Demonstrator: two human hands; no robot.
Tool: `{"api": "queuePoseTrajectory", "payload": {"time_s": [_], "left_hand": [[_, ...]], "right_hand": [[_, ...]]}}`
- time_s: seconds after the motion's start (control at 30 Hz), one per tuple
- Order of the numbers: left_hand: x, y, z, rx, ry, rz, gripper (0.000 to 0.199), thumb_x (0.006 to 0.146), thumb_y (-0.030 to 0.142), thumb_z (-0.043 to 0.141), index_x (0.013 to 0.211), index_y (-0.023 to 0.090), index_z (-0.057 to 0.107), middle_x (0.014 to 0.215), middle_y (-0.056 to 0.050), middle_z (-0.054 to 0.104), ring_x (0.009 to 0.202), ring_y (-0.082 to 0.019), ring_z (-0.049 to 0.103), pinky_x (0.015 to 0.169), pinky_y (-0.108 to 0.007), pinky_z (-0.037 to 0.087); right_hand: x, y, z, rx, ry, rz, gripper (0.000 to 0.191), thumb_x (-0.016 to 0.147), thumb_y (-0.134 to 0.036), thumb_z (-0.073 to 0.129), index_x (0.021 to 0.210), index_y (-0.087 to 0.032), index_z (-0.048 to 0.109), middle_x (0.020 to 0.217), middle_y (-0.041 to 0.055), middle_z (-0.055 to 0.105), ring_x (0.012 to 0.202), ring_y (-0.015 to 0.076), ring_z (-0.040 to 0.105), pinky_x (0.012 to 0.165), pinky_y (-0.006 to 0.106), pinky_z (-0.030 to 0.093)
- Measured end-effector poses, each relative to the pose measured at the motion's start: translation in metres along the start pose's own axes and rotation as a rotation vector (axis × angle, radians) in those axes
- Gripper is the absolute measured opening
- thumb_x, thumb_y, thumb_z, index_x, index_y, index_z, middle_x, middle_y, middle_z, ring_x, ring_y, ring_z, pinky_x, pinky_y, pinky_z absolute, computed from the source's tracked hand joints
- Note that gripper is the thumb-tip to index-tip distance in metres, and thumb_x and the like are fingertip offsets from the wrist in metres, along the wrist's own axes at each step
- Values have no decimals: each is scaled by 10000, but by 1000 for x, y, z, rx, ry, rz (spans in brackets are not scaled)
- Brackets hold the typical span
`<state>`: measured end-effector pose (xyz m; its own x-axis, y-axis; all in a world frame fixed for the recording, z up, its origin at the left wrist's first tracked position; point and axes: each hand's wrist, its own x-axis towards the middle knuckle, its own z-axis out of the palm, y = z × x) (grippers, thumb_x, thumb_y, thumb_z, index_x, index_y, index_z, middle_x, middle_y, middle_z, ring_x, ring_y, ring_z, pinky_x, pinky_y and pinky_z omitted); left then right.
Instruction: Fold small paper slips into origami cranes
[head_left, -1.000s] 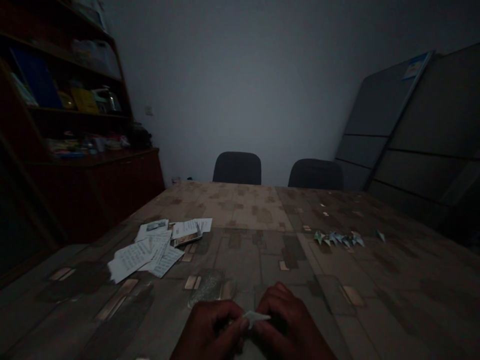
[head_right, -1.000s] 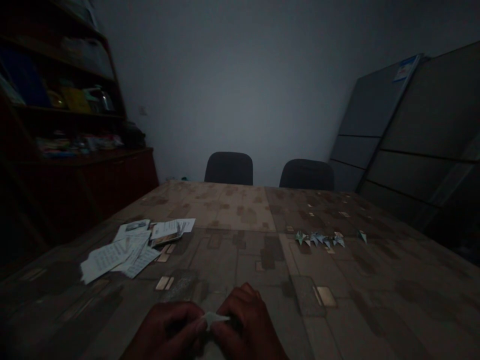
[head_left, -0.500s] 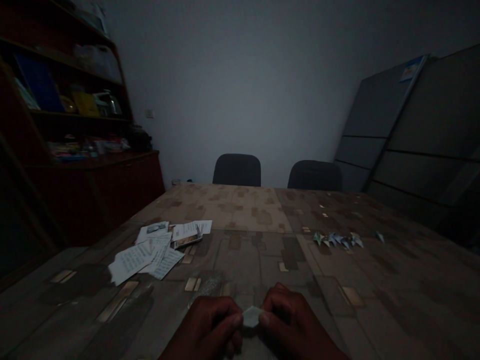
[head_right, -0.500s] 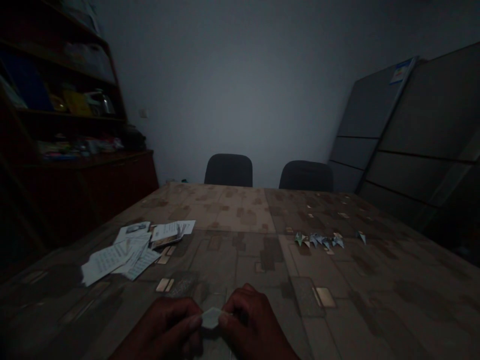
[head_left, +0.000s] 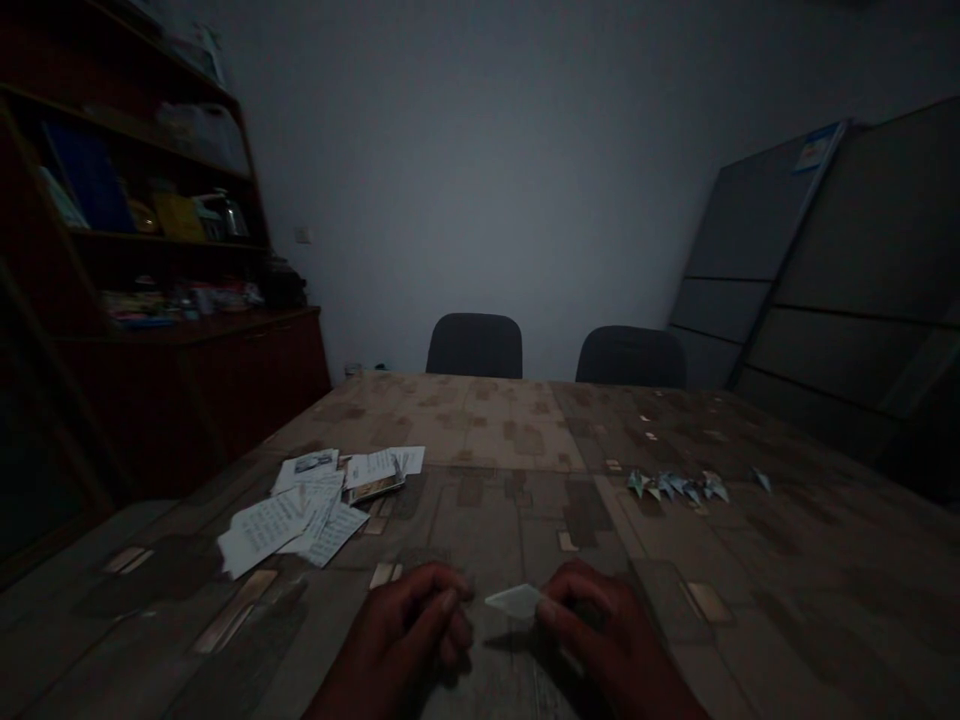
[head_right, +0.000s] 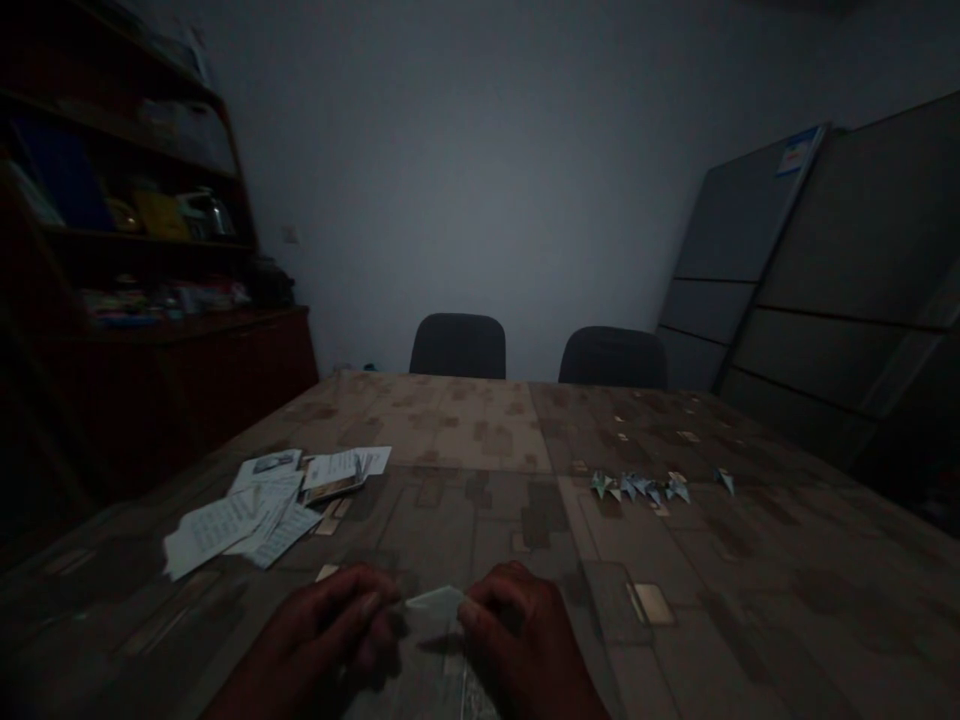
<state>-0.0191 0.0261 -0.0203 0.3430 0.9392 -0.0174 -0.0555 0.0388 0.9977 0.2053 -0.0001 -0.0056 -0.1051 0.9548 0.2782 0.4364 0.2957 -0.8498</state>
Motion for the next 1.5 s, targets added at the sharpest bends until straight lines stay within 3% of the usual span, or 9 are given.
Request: {"api": "queuePoseTrajectory", "payload": {"time_s": [0.07,0.2,0.37,0.47,0.63,0.77,0.93,1.17,1.5], "left_hand": [[0,-1,5,-108,39,-28,393,748,504,759,898,150,678,629,-18,663,512,-140,568,505,-246,438],[-4,3,14,-111,135,-17,329,611,341,874,834,161,713,678,-13,676,598,-148,603,551,-232,442],[-9,9,15,7,153,33,161,664,284,797,717,163,703,578,25,609,552,-126,536,534,-220,384],[-9,9,12,37,120,52,180,723,310,742,654,158,674,551,20,588,541,-135,534,529,-230,386],[-8,8,9,51,37,62,159,777,303,696,704,162,686,597,2,633,577,-152,585,561,-241,435],[-10,8,10,78,36,90,137,800,274,666,726,164,702,615,-4,650,592,-159,607,567,-243,451],[-11,10,15,57,105,76,114,769,272,701,812,169,729,619,7,640,595,-153,602,580,-245,454],[-13,10,26,-142,119,-5,329,704,422,801,883,160,715,616,14,624,560,-147,593,549,-253,473],[-14,1,24,-111,123,30,329,680,326,814,971,194,734,703,12,635,647,-146,584,606,-249,456]], "right_hand": [[-2,-3,4,-35,25,-86,295,887,-326,572,676,-157,690,664,43,655,654,184,623,624,271,434],[-8,-1,10,-121,63,-237,201,893,-222,585,765,-169,731,664,38,683,664,179,633,623,260,444],[-12,4,14,-173,-2,-286,198,928,-248,571,853,-193,746,718,58,721,695,202,647,651,297,464],[-14,-1,16,-149,-87,-308,305,964,-369,516,870,-199,751,702,72,731,670,215,638,646,321,461],[-16,-4,21,114,-132,-63,556,980,-583,371,862,-210,765,731,77,730,716,217,663,695,329,474],[-18,4,27,326,-195,142,555,884,-664,508,921,-162,741,752,90,724,702,219,675,638,304,488],[-22,12,31,261,-178,107,443,860,-570,602,1042,-183,717,748,62,701,685,206,659,626,293,484],[-23,1,30,111,-23,54,153,795,-347,643,817,-200,680,673,10,669,638,175,623,607,242,460],[-24,-2,33,159,-62,91,216,807,-418,635,843,-206,618,641,1,662,574,167,598,552,245,429]]}}
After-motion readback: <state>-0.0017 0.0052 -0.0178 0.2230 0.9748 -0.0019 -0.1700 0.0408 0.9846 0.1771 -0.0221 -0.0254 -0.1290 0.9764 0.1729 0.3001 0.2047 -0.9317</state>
